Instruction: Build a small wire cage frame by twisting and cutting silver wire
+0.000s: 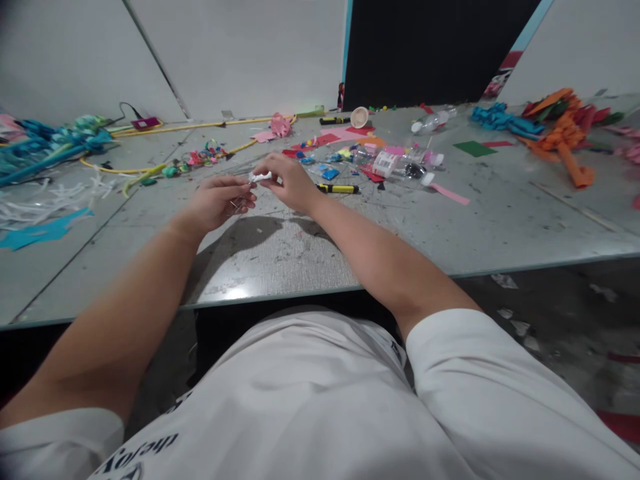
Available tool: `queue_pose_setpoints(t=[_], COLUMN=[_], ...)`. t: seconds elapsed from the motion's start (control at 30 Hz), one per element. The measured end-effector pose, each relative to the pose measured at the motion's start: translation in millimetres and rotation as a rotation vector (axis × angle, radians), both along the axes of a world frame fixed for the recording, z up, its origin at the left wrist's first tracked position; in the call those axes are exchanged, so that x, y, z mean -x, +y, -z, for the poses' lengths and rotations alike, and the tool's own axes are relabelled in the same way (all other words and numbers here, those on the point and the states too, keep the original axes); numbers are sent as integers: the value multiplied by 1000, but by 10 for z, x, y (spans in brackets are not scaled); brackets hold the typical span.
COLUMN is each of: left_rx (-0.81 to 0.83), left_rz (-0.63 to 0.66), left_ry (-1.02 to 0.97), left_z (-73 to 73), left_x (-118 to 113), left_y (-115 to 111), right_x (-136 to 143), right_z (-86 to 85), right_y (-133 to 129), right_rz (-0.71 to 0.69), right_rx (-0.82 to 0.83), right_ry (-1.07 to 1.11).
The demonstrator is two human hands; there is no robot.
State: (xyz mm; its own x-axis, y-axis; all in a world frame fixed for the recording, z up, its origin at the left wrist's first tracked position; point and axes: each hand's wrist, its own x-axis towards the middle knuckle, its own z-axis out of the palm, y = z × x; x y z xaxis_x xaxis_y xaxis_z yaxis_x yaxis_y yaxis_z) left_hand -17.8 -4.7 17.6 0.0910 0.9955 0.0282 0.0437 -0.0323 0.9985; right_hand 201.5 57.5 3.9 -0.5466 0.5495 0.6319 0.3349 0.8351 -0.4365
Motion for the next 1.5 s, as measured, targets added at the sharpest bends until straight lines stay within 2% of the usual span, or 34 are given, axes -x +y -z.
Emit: queue_pose_setpoints(t=[0.2, 0.3, 0.57, 0.77, 0.93, 1.1, 1.37, 1.5], left_rx=[27, 44, 86, 111, 79, 26, -120, -212], left_rz=[48, 75, 161, 168, 141, 92, 41, 24], left_ry=[-38, -58, -140, -119, -95, -11, 259, 398], left_z=[-5, -6, 5, 29, 13, 50, 81, 74], left_x=[45, 58, 99, 151, 106, 58, -13, -39], left_y=[-1, 9, 41, 51, 41, 44, 34, 33], right_x=[-36, -30, 5, -9, -7, -23, -5, 32], right_z=[-10, 1, 17, 12, 7, 17, 22, 30], right_y=[28, 36, 80, 64, 59, 75, 69, 71], right_rz=[-76, -66, -163, -207, -236, -220, -191, -164], right_rx=[20, 20, -85, -116, -152, -151, 18, 159], right_ry=[48, 29, 202, 192, 152, 46, -28, -15])
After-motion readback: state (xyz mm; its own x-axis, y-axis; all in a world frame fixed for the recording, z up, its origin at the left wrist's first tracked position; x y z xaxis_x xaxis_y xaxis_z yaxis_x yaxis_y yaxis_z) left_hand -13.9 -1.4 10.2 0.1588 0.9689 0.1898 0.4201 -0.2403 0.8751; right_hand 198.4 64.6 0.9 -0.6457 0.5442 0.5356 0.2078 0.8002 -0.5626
